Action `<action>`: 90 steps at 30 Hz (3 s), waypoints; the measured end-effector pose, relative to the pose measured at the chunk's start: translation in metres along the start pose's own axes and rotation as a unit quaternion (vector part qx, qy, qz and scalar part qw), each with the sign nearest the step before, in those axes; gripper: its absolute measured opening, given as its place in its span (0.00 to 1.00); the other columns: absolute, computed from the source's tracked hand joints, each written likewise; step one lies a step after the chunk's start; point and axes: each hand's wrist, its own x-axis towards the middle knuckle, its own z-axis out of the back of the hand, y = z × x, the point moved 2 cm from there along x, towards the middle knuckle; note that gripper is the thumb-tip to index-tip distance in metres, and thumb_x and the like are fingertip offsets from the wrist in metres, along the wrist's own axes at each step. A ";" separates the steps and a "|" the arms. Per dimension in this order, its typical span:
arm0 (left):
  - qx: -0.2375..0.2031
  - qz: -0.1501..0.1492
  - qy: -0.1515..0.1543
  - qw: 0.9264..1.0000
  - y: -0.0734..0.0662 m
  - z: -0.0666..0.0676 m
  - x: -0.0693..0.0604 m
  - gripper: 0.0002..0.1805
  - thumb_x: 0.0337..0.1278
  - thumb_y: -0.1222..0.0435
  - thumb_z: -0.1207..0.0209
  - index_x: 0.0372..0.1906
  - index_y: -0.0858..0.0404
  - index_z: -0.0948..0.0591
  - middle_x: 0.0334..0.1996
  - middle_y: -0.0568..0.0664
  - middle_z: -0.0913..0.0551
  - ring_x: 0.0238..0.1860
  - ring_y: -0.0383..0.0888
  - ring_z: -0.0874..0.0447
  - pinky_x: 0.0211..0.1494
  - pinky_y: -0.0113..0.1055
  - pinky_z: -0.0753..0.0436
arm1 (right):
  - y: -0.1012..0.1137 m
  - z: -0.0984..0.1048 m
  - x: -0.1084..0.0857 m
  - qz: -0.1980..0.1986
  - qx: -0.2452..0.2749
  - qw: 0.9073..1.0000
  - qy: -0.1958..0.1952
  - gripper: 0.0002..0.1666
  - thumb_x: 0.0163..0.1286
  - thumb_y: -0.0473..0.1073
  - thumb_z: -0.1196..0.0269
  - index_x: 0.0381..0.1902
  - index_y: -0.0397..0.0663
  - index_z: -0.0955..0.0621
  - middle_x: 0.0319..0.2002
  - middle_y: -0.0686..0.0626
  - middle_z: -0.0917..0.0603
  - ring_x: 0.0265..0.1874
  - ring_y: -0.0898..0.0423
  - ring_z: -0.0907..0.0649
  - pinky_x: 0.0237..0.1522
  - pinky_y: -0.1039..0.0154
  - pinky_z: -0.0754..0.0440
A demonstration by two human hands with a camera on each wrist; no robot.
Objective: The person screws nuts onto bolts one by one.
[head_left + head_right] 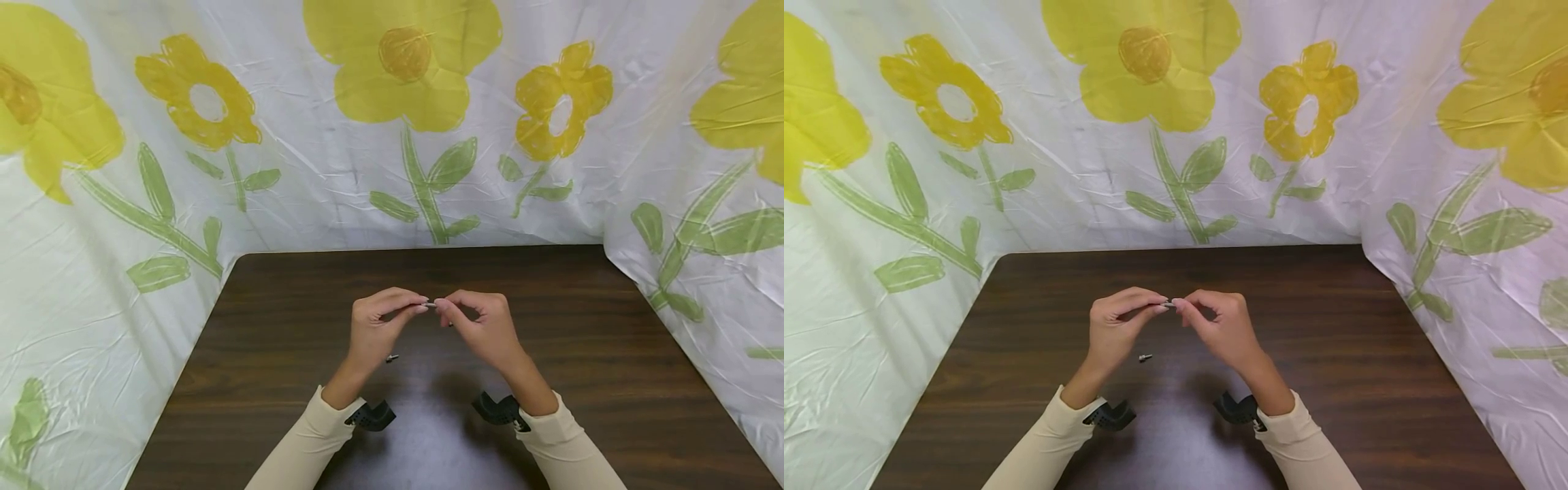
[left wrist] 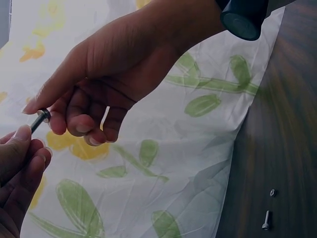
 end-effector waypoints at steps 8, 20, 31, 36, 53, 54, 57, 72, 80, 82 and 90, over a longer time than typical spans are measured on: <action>-0.005 0.003 -0.003 1.000 -0.001 -0.001 0.000 0.08 0.49 0.80 0.30 0.36 0.70 0.11 0.33 0.55 0.11 0.35 0.47 0.12 0.39 0.37 0.13 | -0.001 -0.002 -0.002 -0.027 -0.011 1.000 0.002 0.24 0.74 0.28 0.41 0.18 0.52 0.17 0.16 0.56 0.18 0.16 0.62 0.22 0.20 0.69 0.26; 0.016 0.012 -0.025 0.999 -0.001 0.004 0.002 0.07 0.50 0.79 0.29 0.36 0.72 0.11 0.33 0.55 0.10 0.35 0.46 0.11 0.39 0.33 0.14 | 0.001 0.011 0.004 0.036 0.016 0.999 0.017 0.29 0.56 0.25 0.26 0.56 0.43 0.16 0.37 0.49 0.11 0.31 0.57 0.13 0.36 0.63 0.14; 0.011 0.012 -0.021 1.000 0.000 0.005 0.001 0.09 0.50 0.80 0.29 0.37 0.70 0.10 0.34 0.56 0.10 0.36 0.47 0.10 0.40 0.35 0.13 | 0.005 0.008 0.006 0.092 0.016 0.996 -0.006 0.27 0.44 0.16 0.25 0.44 0.37 0.12 0.35 0.45 0.10 0.26 0.55 0.14 0.31 0.68 0.15; 0.006 0.015 -0.020 1.000 0.000 0.004 0.000 0.08 0.50 0.80 0.29 0.37 0.71 0.11 0.34 0.56 0.10 0.35 0.47 0.10 0.39 0.35 0.13 | 0.004 0.007 0.005 0.092 0.013 0.996 -0.012 0.24 0.45 0.16 0.26 0.41 0.36 0.12 0.34 0.45 0.10 0.24 0.57 0.14 0.31 0.71 0.16; 0.003 0.012 -0.020 1.000 0.000 0.000 -0.002 0.08 0.48 0.80 0.29 0.36 0.72 0.11 0.33 0.56 0.10 0.35 0.47 0.11 0.41 0.36 0.13 | 0.003 0.000 0.001 0.003 0.004 1.000 0.003 0.13 0.64 0.24 0.33 0.30 0.47 0.14 0.23 0.53 0.15 0.22 0.59 0.18 0.28 0.69 0.19; 0.002 0.013 -0.019 1.000 0.001 0.000 -0.002 0.08 0.48 0.80 0.29 0.36 0.72 0.11 0.33 0.56 0.10 0.35 0.47 0.11 0.41 0.36 0.13 | 0.003 -0.001 0.001 0.002 -0.002 1.000 0.001 0.14 0.64 0.24 0.33 0.28 0.49 0.15 0.22 0.54 0.16 0.21 0.60 0.19 0.27 0.70 0.20; 0.001 0.015 -0.016 1.000 0.001 -0.001 -0.002 0.07 0.49 0.79 0.29 0.36 0.72 0.11 0.33 0.55 0.10 0.35 0.47 0.11 0.41 0.36 0.13 | 0.002 -0.001 0.000 -0.004 -0.015 1.000 0.002 0.17 0.66 0.25 0.34 0.23 0.51 0.16 0.19 0.56 0.17 0.20 0.62 0.21 0.24 0.69 0.23; 0.017 0.017 -0.026 0.999 0.001 0.004 0.000 0.08 0.50 0.79 0.29 0.37 0.71 0.11 0.33 0.54 0.10 0.35 0.46 0.11 0.39 0.34 0.14 | 0.003 0.012 0.004 0.041 0.005 0.999 0.015 0.32 0.49 0.24 0.23 0.55 0.39 0.16 0.37 0.45 0.11 0.30 0.56 0.13 0.38 0.63 0.14; 0.014 0.018 -0.025 0.999 0.001 0.004 0.000 0.09 0.50 0.79 0.29 0.37 0.68 0.10 0.33 0.54 0.10 0.35 0.46 0.11 0.39 0.34 0.14 | 0.005 0.008 0.005 0.085 0.006 0.996 0.007 0.30 0.46 0.20 0.23 0.50 0.39 0.13 0.38 0.44 0.10 0.33 0.51 0.11 0.39 0.63 0.14; 0.012 0.020 -0.025 0.999 0.001 0.004 0.000 0.09 0.50 0.79 0.29 0.37 0.69 0.10 0.33 0.55 0.10 0.35 0.46 0.11 0.40 0.34 0.14 | 0.005 0.007 0.005 0.090 0.002 0.996 0.001 0.27 0.47 0.20 0.24 0.47 0.39 0.12 0.39 0.45 0.10 0.34 0.50 0.11 0.39 0.64 0.14; 0.002 0.020 -0.020 1.000 0.001 0.002 -0.002 0.08 0.50 0.79 0.30 0.37 0.70 0.11 0.34 0.55 0.10 0.36 0.47 0.11 0.41 0.35 0.13 | 0.005 0.005 0.004 0.094 0.000 0.996 0.001 0.21 0.50 0.20 0.26 0.42 0.39 0.11 0.37 0.46 0.09 0.30 0.56 0.11 0.35 0.69 0.15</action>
